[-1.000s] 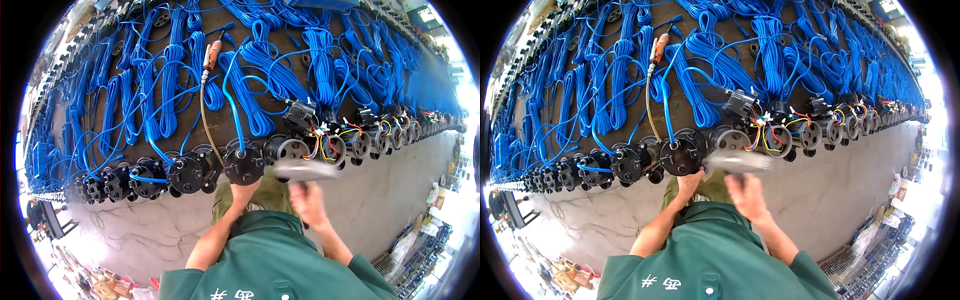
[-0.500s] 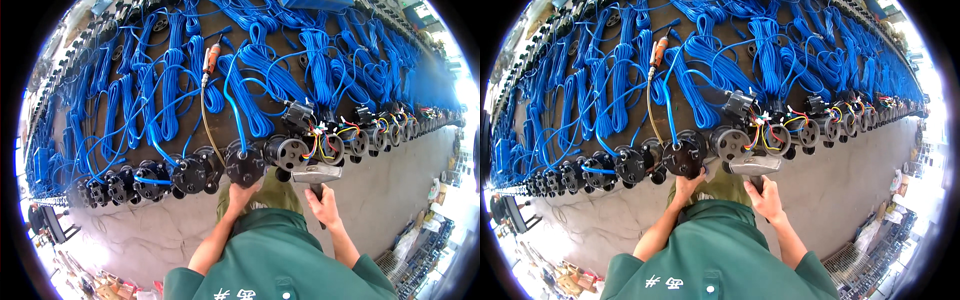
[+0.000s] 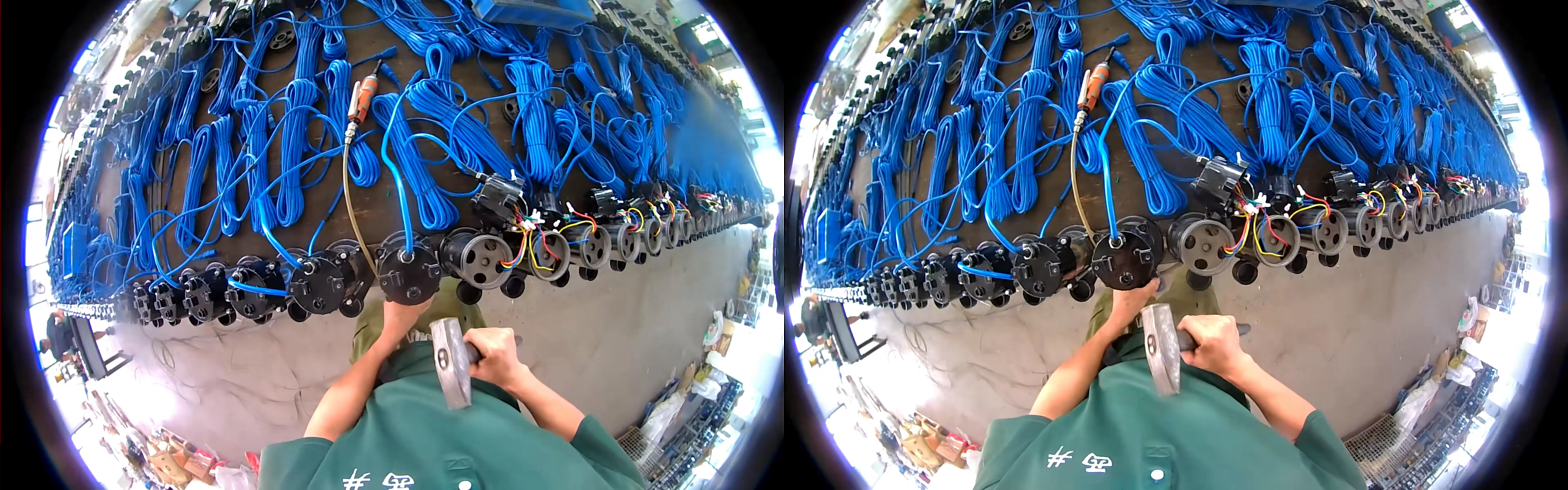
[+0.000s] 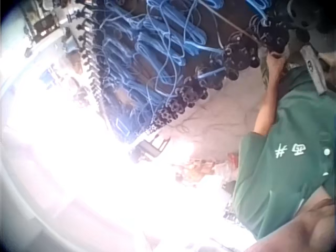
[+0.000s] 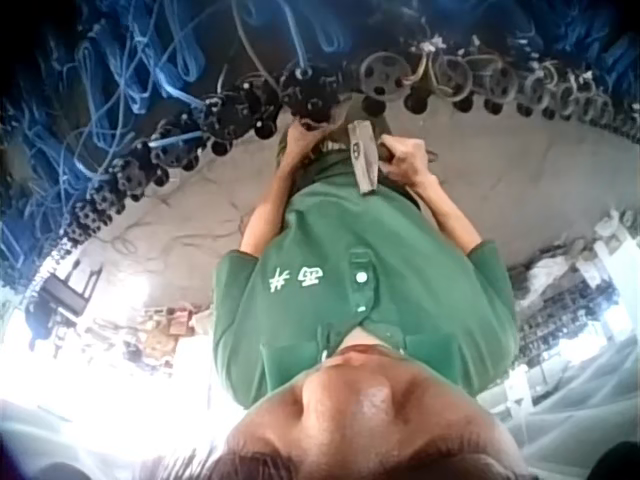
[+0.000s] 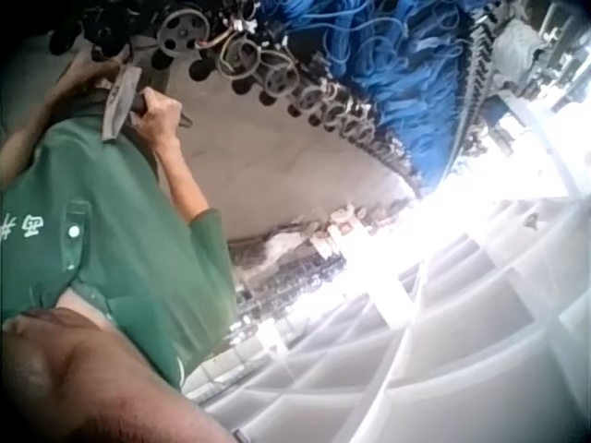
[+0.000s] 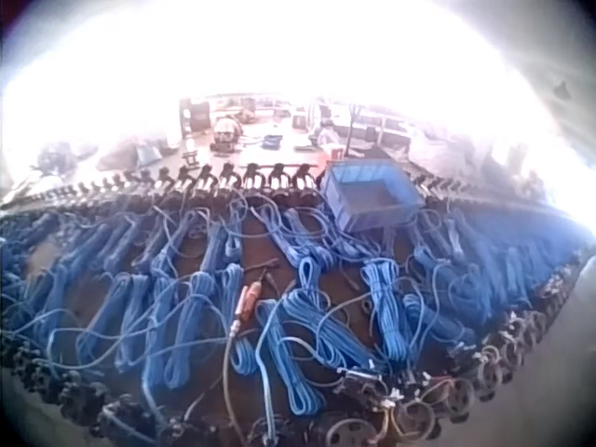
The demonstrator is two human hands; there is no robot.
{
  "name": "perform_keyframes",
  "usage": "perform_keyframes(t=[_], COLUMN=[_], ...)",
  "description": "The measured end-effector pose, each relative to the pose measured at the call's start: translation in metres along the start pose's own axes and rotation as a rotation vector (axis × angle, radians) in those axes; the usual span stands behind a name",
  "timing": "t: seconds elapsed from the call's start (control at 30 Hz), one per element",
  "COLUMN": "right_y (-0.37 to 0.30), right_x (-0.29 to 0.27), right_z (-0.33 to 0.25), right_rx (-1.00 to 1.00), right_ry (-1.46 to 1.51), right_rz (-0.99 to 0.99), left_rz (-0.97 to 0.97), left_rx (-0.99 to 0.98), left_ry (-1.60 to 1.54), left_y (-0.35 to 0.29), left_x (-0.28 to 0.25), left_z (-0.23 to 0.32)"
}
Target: The person assembles water pump components by placing a black cap onto a motor housing and securing it using a hammer to tap it into place.
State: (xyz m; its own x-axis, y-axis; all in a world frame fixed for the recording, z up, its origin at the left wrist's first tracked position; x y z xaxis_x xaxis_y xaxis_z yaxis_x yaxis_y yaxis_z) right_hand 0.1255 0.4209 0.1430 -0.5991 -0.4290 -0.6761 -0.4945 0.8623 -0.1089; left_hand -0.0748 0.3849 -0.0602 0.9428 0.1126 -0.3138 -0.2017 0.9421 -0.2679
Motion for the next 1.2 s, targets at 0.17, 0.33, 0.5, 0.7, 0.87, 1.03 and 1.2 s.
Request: perform_keyframes(t=[0.17, 0.33, 0.5, 0.7, 0.87, 1.03, 1.2], right_y=[0.021, -0.005, -0.016, -0.010, -0.009, -0.006, -0.025], right_x=[0.008, -0.012, -0.008, -0.001, 0.004, 0.005, 0.006], right_z=[0.029, 0.003, 0.018, 0.013, 0.010, -0.006, 0.019], right_rx=[0.069, -0.011, 0.092, 0.118, 0.121, 0.109, 0.328], right_ry=[-0.245, -0.044, -0.086, -0.077, 0.032, 0.180, 0.240], right_rz=[-0.003, -0.061, 0.012, -0.026, -0.054, -0.094, -0.049], left_rz=[0.084, -0.061, -0.196, -0.051, 0.040, 0.050, 0.009], left_rx=[0.500, -0.120, -0.254, -0.111, -0.048, -0.063, 0.052], left_ry=[0.367, -0.172, -0.216, 0.026, 0.056, 0.053, 0.062], left_y=[0.012, 0.002, -0.019, -0.001, 0.002, -0.001, -0.002], left_x=[-0.001, 0.005, -0.021, 0.003, 0.000, 0.016, 0.011], left_z=[0.030, -0.015, -0.028, -0.015, 0.007, -0.011, -0.024])
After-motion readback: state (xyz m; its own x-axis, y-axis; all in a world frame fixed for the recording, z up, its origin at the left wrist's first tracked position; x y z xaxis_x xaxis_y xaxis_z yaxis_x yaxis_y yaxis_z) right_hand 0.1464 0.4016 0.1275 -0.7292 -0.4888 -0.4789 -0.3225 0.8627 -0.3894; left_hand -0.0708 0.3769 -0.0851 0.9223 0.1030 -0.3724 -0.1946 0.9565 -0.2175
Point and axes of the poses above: each hand's wrist, its own y-axis towards the middle knuckle, its own x-axis out of the palm, z = x × y, the point moved 2 cm from there along y, towards the middle knuckle, and after that the axes turned 6 degrees about x, right-handed, at the moved point
